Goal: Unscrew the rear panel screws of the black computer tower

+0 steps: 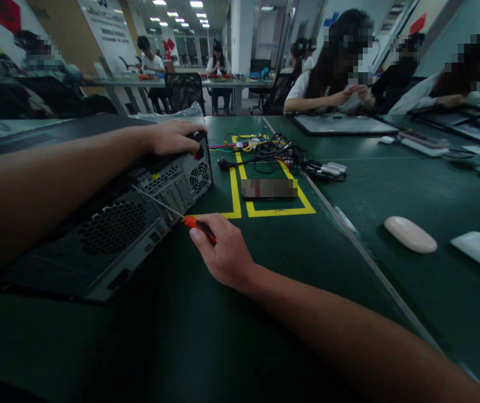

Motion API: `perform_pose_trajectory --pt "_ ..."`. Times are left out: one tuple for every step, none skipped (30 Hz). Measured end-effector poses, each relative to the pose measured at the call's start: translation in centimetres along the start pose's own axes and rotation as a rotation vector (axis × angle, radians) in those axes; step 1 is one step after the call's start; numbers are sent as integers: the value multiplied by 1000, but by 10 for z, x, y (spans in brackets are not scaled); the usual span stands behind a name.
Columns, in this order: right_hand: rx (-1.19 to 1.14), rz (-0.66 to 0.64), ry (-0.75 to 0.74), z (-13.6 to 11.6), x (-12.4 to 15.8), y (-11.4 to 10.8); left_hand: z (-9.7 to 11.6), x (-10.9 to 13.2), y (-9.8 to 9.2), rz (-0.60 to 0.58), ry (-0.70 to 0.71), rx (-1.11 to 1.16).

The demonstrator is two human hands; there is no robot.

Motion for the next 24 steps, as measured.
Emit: perform_pose_trajectory --pt "-6 -1 -2 0 0 0 0 0 0 -1 2 3" --pt "-10 -3 1 0 -1 0 0 0 0 -1 2 6" --pt "-12 -6 7 0 -1 0 -1 0 0 1 2 9" --pt "-13 -8 17 -1 -1 0 -1 0 0 3 2 10" --pt "-14 -10 30 -1 -1 0 -1 -1 0 3 3 9" --pt "-18 -12 45 -2 0 0 -1 -1 0 4 3 6" --pt "-24 -14 59 -2 0 0 -1 -1 0 3 1 3" --pt "-32 -15 71 -3 0 0 0 -1 0 3 -1 1" --pt "-40 -17 82 -3 1 0 0 -1 0 1 -2 0" --pt "-46 -20 90 -3 1 0 0 0 0 1 -3 1" --pt "-50 -22 97 -3 1 0 1 0 0 1 -4 3" --pt "-50 -21 102 -2 1 1 1 0 0 1 -4 7" --pt "-48 -17 104 -2 1 1 1 0 0 2 -4 11" --pt "-45 -13 104 -2 1 2 1 1 0 3 -5 13" --pt "-40 -7 103 -1 1 2 2 1 0 2 -7 13" --pt "-36 -3 101 -1 1 2 2 1 -1 1 -10 9" --pt "-32 -3 100 -1 1 2 2 1 -1 0 -11 4" --pt "-30 -6 100 -2 1 2 3 2 -1 -3 -13 -1" --pt "-28 -9 101 -2 1 2 3 2 -1 -5 -13 -2" --pt "-27 -12 103 -2 1 1 4 2 -2 -8 -15 -2" --pt "-28 -16 103 -2 1 1 4 2 -2 -9 -17 1" --pt "-28 -16 103 -2 1 1 4 2 -2 -11 -20 4" --pt "-28 -16 102 -2 0 1 5 2 -2 -14 -24 3" --pt "-29 -17 101 -2 0 1 5 2 -2 -17 -29 0"
Point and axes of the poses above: each hand's wrist, its own x-axis away from the middle knuckle, its own y-axis out of the palm, z = x × y, the point moved 1 cm from there along -x, towards the middle knuckle, and after that the axes turned 13 degrees about z, right-handed, at the moved point
